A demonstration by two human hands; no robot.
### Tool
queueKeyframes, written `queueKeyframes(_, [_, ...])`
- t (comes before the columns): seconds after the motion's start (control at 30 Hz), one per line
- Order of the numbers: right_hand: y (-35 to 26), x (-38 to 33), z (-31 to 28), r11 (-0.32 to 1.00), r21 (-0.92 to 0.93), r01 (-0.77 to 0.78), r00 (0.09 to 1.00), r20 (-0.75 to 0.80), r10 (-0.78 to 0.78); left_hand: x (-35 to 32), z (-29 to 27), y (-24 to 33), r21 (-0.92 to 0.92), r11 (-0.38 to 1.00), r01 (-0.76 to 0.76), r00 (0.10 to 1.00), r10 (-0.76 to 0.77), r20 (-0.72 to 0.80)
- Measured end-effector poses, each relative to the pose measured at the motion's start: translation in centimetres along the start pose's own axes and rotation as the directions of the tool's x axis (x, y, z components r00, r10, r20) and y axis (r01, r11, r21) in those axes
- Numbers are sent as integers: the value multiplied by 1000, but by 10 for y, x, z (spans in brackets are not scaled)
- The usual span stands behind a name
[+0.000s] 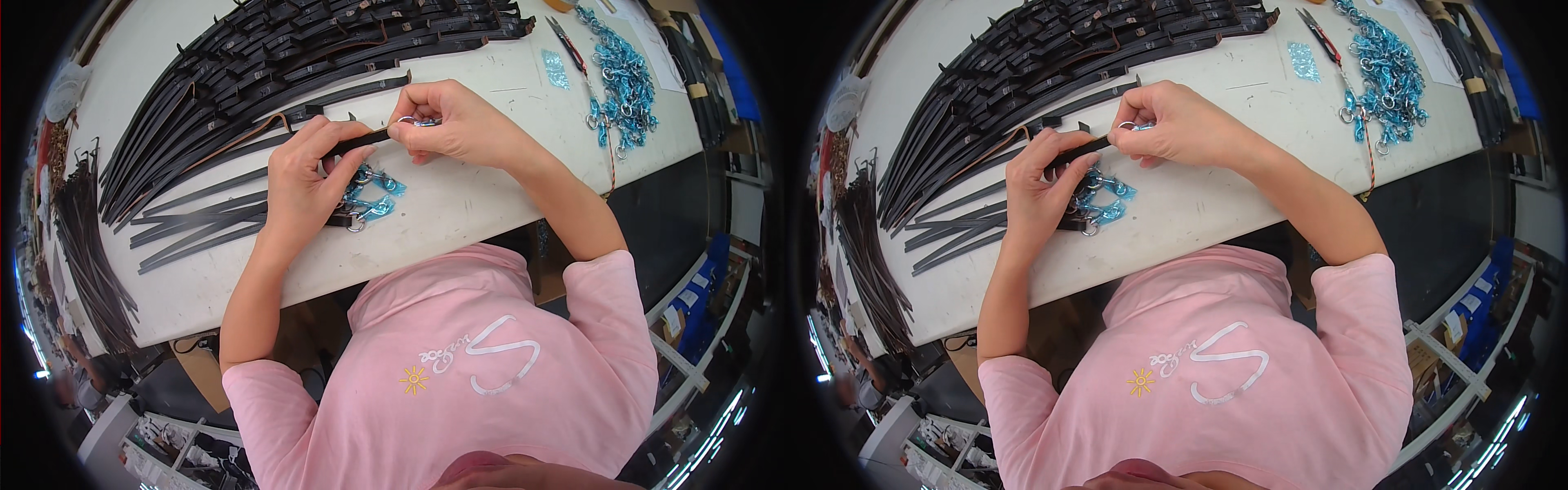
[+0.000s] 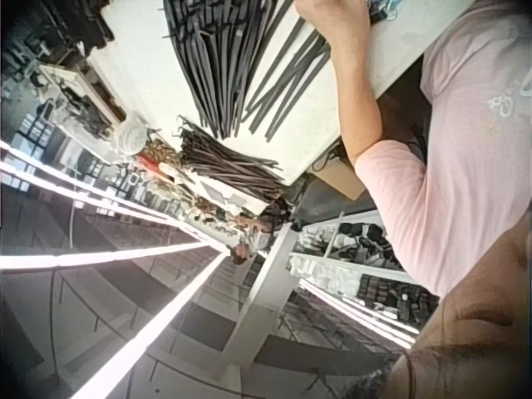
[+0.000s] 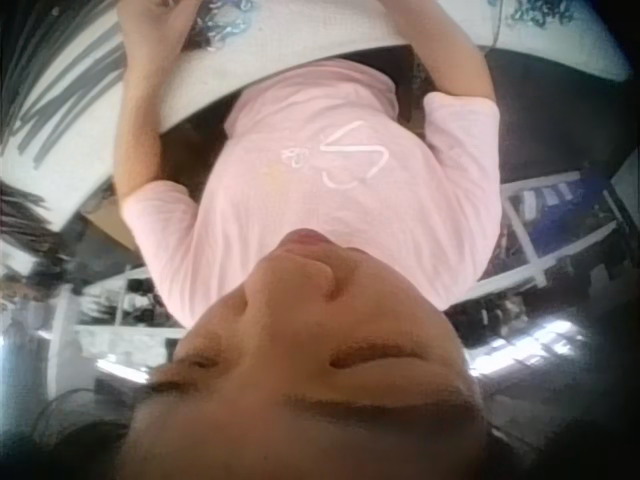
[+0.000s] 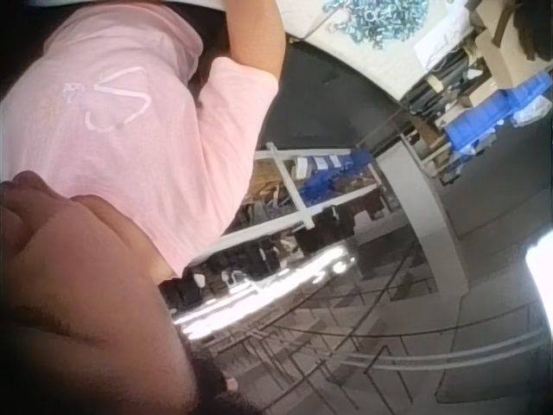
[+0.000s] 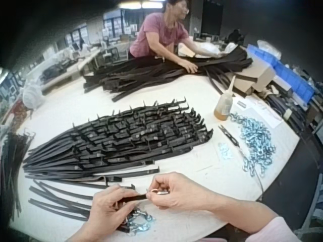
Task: The person attaches small metal rings to the ends of black leather strips. They pick up a strip, thread a ring through the end, and place the finished item on the table. The process is repeated continuously with multiple strips and rings.
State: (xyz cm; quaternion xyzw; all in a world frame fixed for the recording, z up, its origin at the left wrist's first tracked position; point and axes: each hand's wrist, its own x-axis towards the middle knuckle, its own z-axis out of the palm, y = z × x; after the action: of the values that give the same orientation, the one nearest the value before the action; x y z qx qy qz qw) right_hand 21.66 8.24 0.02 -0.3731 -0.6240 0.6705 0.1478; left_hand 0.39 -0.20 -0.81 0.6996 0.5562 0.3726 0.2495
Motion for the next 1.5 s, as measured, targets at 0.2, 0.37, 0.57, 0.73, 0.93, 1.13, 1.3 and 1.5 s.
queueKeyframes(0.2, [5,1,2,995,-74,66,997,-37,-69,1,0,1,3,1000,15,1000,-15,2])
queueKeyframes(0.37, [0,0,2,999,-37,13,1000,-25,-14,0,0,1,6,1000,17,1000,-17,0])
queueKeyframes(0.57, [2,1,1,1000,-25,15,1000,-16,-16,0,0,2,5,1000,17,1000,-17,-6])
queueKeyframes(0.73, [0,-1,3,998,-54,14,999,-44,-16,-1,1,2,-2,1000,18,1000,-18,-6])
queueKeyframes(0.93, [1,-1,1,998,-47,29,1000,-10,-30,-1,1,1,23,1000,13,1000,-13,-1])
queueKeyframes(1.13, [3,0,3,994,-87,73,997,-20,-75,-1,6,-4,22,996,-91,994,92,-65])
queueKeyframes(1.3, [0,-2,6,994,-79,71,997,-26,-74,1,11,5,4,996,-91,992,91,-92])
queueKeyframes(1.5, [1,-2,5,999,28,23,999,25,-23,0,11,0,46,991,-127,987,131,-93])
